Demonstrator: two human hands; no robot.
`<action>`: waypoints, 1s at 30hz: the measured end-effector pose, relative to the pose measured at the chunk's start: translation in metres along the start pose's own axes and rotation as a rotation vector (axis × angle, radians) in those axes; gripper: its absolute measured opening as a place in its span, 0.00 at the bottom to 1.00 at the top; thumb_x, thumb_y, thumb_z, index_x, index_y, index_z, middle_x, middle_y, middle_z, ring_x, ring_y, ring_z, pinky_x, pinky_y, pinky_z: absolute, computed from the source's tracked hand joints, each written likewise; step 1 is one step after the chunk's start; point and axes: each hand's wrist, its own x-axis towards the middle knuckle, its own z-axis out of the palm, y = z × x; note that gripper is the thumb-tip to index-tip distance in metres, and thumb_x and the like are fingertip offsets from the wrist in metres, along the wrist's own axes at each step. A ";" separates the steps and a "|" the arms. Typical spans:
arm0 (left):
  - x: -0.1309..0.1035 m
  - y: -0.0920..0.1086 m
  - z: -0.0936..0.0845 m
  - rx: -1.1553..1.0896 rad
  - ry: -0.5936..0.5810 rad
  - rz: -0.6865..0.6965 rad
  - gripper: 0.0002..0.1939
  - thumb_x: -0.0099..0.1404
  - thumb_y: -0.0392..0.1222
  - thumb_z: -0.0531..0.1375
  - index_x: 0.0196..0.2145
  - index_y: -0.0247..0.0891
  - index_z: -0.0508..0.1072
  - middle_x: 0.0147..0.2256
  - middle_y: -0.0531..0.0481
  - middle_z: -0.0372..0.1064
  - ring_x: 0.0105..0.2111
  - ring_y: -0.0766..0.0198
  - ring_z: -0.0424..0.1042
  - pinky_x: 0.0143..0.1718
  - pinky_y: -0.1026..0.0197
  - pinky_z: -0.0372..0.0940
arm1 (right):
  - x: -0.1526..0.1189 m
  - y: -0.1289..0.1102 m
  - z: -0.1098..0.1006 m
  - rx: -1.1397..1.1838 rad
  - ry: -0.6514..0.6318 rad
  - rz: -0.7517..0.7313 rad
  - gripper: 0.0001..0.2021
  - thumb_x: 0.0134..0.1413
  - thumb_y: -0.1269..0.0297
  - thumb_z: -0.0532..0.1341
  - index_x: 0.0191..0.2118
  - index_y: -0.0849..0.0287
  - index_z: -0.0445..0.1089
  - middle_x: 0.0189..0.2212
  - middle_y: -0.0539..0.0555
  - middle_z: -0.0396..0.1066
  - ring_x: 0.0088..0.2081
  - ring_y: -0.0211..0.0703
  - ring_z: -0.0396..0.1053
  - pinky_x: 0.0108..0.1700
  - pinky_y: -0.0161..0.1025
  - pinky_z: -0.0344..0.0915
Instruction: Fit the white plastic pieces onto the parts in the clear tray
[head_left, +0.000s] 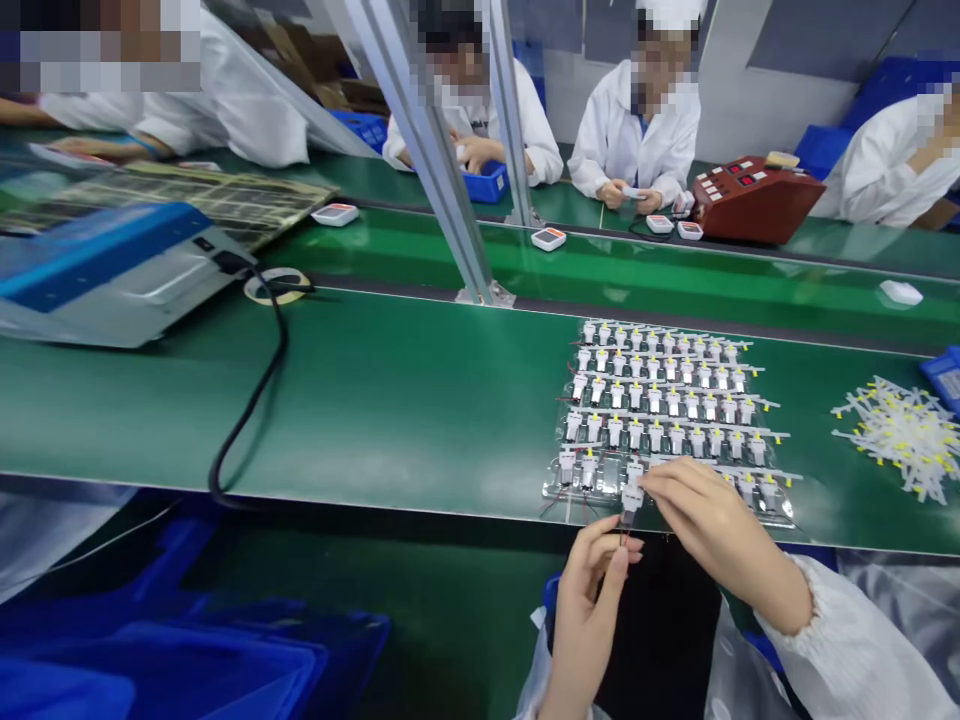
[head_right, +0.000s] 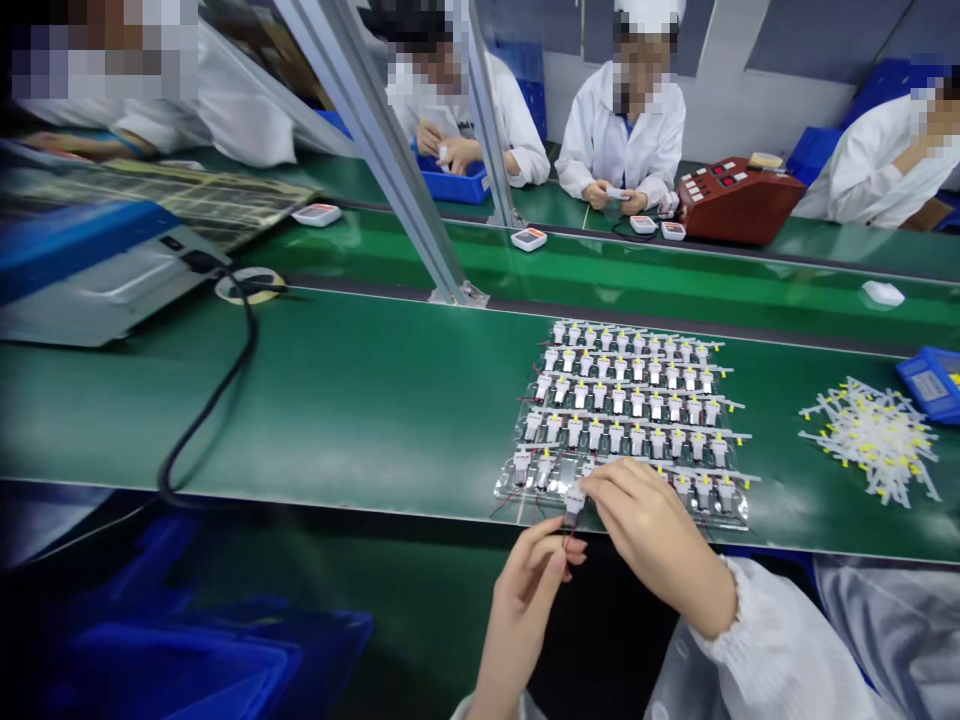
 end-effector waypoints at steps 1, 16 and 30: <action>0.000 -0.002 -0.002 -0.015 0.022 -0.002 0.17 0.67 0.49 0.57 0.49 0.37 0.66 0.37 0.45 0.76 0.37 0.62 0.75 0.40 0.64 0.68 | 0.005 0.000 0.003 -0.040 -0.005 -0.012 0.12 0.64 0.72 0.52 0.47 0.59 0.69 0.42 0.57 0.72 0.44 0.45 0.68 0.45 0.46 0.69; -0.001 -0.017 -0.007 0.091 -0.030 0.058 0.14 0.69 0.44 0.55 0.50 0.40 0.71 0.41 0.45 0.72 0.41 0.62 0.73 0.45 0.62 0.67 | 0.025 0.014 0.034 -0.403 -0.042 -0.107 0.12 0.62 0.74 0.53 0.48 0.64 0.70 0.43 0.59 0.74 0.46 0.49 0.64 0.45 0.47 0.63; 0.000 -0.014 -0.004 0.143 0.036 0.091 0.15 0.67 0.42 0.57 0.50 0.41 0.72 0.45 0.43 0.71 0.40 0.62 0.73 0.43 0.62 0.69 | 0.015 0.000 0.035 -0.304 -0.084 -0.101 0.11 0.58 0.76 0.56 0.45 0.64 0.71 0.43 0.60 0.70 0.49 0.52 0.62 0.48 0.50 0.65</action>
